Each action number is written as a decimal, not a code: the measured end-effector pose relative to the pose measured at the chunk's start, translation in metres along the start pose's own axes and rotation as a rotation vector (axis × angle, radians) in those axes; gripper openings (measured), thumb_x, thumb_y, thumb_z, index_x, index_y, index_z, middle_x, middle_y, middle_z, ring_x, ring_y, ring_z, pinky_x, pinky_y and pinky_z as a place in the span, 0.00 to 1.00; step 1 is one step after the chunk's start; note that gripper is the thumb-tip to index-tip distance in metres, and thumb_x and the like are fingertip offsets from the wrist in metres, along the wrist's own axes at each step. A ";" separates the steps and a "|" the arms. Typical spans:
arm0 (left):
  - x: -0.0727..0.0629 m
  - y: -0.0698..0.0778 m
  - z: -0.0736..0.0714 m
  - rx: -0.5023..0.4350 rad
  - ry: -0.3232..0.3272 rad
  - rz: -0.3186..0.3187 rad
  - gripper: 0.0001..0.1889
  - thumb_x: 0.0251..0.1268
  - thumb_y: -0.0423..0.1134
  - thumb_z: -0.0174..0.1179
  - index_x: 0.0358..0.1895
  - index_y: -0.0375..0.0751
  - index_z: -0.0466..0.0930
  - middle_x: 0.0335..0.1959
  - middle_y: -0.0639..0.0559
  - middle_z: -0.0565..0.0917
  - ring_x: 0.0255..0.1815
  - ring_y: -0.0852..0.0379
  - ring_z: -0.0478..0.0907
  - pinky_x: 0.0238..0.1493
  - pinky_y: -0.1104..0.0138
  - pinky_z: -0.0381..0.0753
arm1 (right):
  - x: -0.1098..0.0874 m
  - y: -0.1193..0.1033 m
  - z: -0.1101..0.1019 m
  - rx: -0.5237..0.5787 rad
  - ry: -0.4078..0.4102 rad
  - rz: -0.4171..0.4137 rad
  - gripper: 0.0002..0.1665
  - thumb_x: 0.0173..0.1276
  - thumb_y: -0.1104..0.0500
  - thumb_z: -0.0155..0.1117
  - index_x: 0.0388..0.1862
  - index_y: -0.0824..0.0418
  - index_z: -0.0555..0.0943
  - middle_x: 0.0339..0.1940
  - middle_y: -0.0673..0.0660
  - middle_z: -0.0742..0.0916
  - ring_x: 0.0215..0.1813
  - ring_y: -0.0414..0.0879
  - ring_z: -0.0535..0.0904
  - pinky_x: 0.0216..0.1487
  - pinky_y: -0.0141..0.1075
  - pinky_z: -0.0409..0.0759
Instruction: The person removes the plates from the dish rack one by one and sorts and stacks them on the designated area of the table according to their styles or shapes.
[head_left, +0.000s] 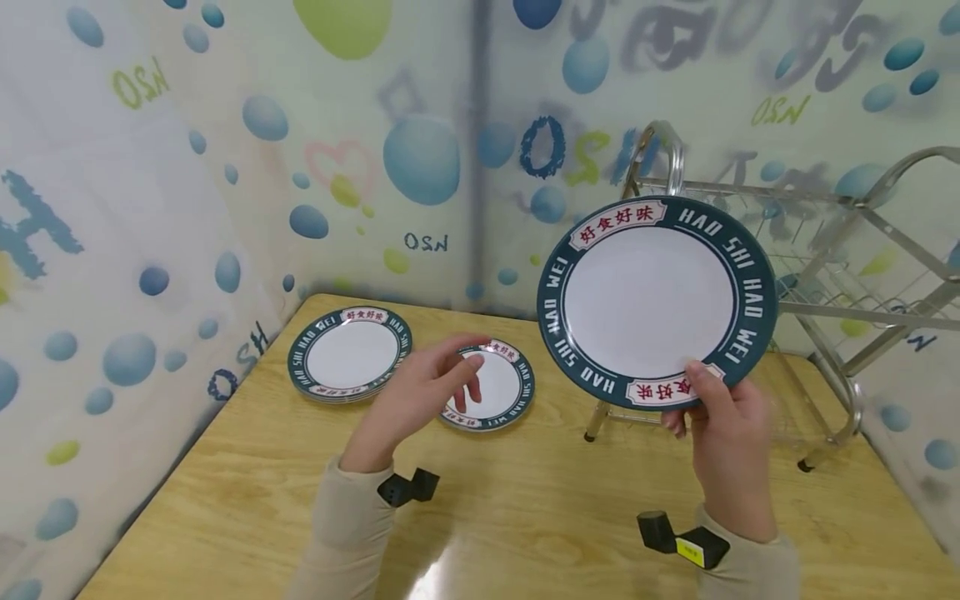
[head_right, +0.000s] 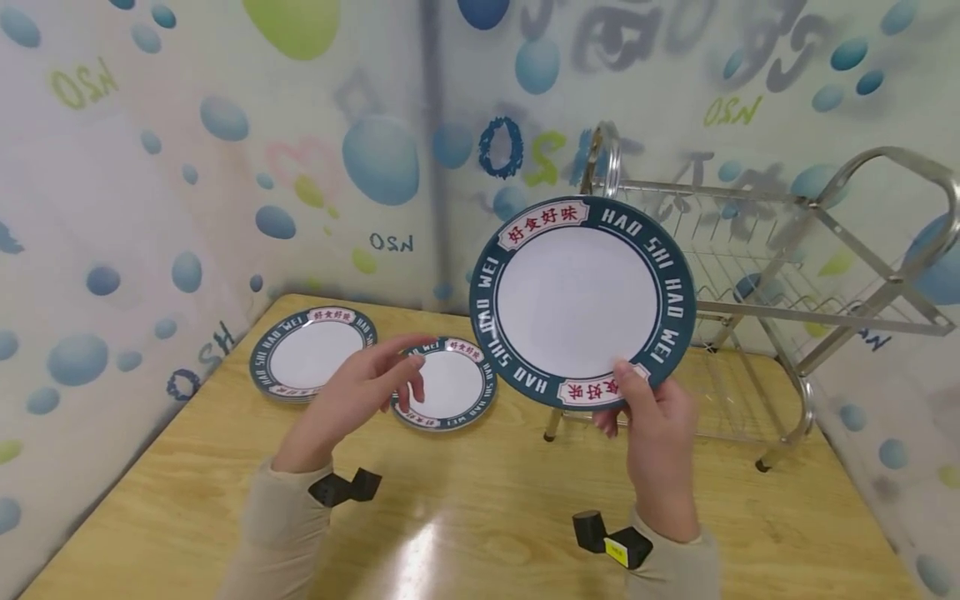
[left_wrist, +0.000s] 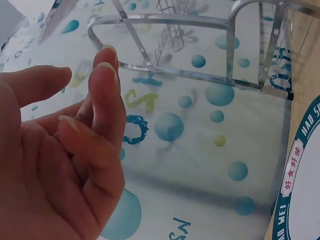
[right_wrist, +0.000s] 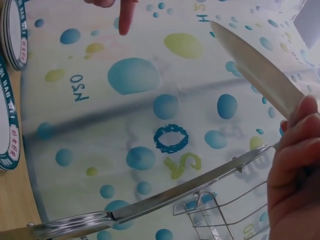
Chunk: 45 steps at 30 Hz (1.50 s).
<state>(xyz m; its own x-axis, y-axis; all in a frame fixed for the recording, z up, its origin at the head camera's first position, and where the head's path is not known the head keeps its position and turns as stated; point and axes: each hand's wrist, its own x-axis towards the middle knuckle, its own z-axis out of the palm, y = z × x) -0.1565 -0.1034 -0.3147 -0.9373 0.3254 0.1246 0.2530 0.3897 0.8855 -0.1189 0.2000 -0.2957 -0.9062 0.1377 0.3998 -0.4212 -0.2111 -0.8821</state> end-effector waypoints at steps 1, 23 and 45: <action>0.000 0.001 0.001 -0.002 -0.001 0.008 0.18 0.62 0.60 0.45 0.55 0.69 0.66 0.25 0.52 0.79 0.23 0.54 0.75 0.28 0.58 0.73 | 0.000 0.001 0.001 -0.023 -0.001 0.001 0.12 0.69 0.63 0.48 0.45 0.71 0.71 0.26 0.58 0.82 0.14 0.45 0.70 0.13 0.30 0.67; 0.001 0.008 0.004 -0.045 -0.013 0.055 0.22 0.61 0.60 0.46 0.58 0.62 0.66 0.25 0.53 0.80 0.23 0.53 0.75 0.23 0.60 0.72 | 0.004 0.016 0.008 -0.340 -0.212 0.003 0.11 0.69 0.61 0.48 0.38 0.69 0.74 0.20 0.56 0.80 0.15 0.45 0.70 0.12 0.33 0.68; -0.011 0.026 0.000 -0.099 -0.027 -0.010 0.09 0.67 0.45 0.48 0.43 0.47 0.71 0.18 0.46 0.75 0.18 0.53 0.71 0.23 0.59 0.75 | 0.005 0.032 0.012 -0.396 -0.359 0.097 0.12 0.70 0.61 0.46 0.36 0.70 0.74 0.16 0.56 0.78 0.13 0.46 0.69 0.12 0.36 0.68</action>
<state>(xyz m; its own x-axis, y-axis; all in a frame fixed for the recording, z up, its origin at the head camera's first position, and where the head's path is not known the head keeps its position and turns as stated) -0.1397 -0.0970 -0.2924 -0.9326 0.3453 0.1050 0.2178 0.3068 0.9265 -0.1380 0.1820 -0.3191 -0.9250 -0.2181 0.3111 -0.3520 0.1838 -0.9178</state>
